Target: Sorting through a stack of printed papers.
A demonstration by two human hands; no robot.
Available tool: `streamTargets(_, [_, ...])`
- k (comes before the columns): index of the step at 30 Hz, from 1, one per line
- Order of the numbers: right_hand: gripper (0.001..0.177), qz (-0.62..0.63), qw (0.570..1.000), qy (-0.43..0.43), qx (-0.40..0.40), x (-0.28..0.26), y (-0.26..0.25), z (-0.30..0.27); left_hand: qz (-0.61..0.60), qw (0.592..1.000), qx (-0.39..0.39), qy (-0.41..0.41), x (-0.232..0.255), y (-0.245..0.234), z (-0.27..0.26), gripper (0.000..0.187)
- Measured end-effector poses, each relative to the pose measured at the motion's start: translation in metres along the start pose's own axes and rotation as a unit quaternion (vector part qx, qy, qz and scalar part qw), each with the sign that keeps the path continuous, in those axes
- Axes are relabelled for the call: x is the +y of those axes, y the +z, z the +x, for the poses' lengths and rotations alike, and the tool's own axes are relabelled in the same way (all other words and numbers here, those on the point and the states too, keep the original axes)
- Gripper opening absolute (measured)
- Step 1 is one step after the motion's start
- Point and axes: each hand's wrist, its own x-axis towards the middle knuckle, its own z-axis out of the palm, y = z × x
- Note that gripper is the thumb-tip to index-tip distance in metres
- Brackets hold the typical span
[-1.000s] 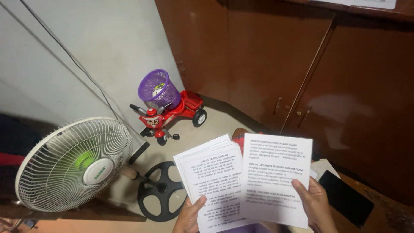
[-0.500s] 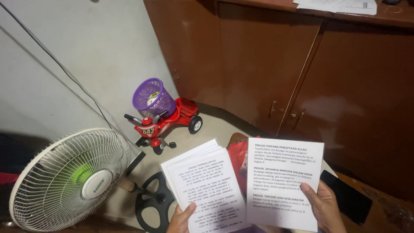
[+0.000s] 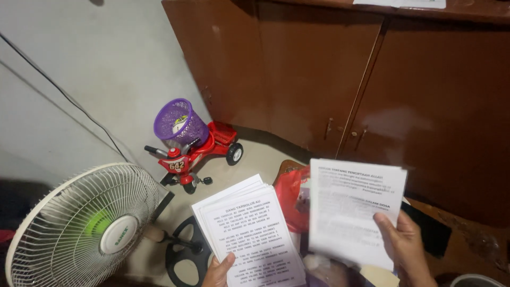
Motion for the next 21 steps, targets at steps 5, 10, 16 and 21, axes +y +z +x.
streamTargets(5, [0.022, -0.196, 0.946, -0.257, -0.002, 0.01, -0.013, -0.013, -0.046, 0.999, -0.01, -0.004, -0.006, -0.022, -0.001, 0.067])
streamTargets(10, [0.043, -0.285, 0.908, -0.307, -0.021, 0.007, 0.013, -0.043, -0.109, 0.98, -0.157, -0.06, -0.029, -0.07, 0.018, 0.063])
streamTargets(16, [0.029, -0.175, 0.979, -0.081, -0.067, 0.029, 0.058, -0.072, -0.049, 0.991, -0.107, -0.067, -0.043, -0.042, 0.011, 0.055])
streamTargets(21, [0.033, 0.035, 0.989, 0.048, -0.136, 0.018, 0.102, -0.077, -0.023, 0.996, -0.075, -0.052, -0.025, 0.02, -0.014, 0.051])
